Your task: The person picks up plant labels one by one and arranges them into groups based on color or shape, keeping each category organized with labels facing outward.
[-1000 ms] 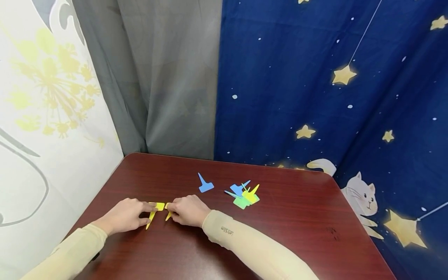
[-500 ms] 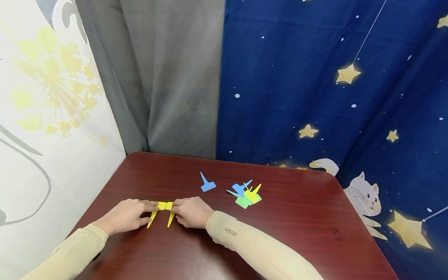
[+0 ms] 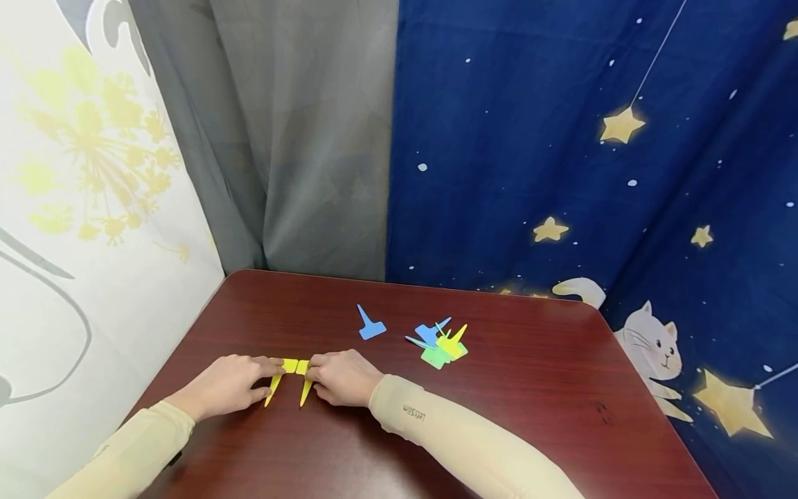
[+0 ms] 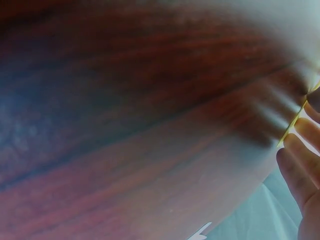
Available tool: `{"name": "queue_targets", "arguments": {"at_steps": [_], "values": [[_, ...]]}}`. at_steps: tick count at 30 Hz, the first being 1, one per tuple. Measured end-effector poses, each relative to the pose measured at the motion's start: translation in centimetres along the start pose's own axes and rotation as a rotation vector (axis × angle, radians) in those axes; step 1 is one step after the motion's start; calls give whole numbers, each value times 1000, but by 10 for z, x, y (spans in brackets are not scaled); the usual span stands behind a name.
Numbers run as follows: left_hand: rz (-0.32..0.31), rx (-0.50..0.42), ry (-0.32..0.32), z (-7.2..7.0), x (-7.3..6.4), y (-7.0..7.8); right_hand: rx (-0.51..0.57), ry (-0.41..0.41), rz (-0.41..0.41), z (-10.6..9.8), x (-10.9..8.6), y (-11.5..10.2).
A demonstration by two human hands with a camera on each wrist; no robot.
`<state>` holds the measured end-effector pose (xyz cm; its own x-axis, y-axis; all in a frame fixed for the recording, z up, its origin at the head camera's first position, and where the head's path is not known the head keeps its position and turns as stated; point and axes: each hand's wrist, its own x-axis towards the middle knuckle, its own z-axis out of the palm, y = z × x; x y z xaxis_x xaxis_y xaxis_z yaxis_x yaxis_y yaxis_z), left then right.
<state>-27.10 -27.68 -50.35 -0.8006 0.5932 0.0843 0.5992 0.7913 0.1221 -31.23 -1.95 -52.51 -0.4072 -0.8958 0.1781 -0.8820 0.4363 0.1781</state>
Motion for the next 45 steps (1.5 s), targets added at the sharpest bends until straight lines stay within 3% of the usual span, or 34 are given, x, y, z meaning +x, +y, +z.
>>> {"name": "queue_targets", "arguments": {"at_steps": [13, 26, 31, 45], "values": [[19, -9, 18, -9, 3, 4, -3, 3, 2, 1, 1, 1], [22, -19, 36, -6, 7, 21, -15, 32, -4, -4, -3, 6], [-4, -25, 34, -3, 7, 27, -14, 25, 4, -7, -9, 19], [29, -85, 15, 7, 16, 39, -27, -68, 50, -34, -51, 76]]}}
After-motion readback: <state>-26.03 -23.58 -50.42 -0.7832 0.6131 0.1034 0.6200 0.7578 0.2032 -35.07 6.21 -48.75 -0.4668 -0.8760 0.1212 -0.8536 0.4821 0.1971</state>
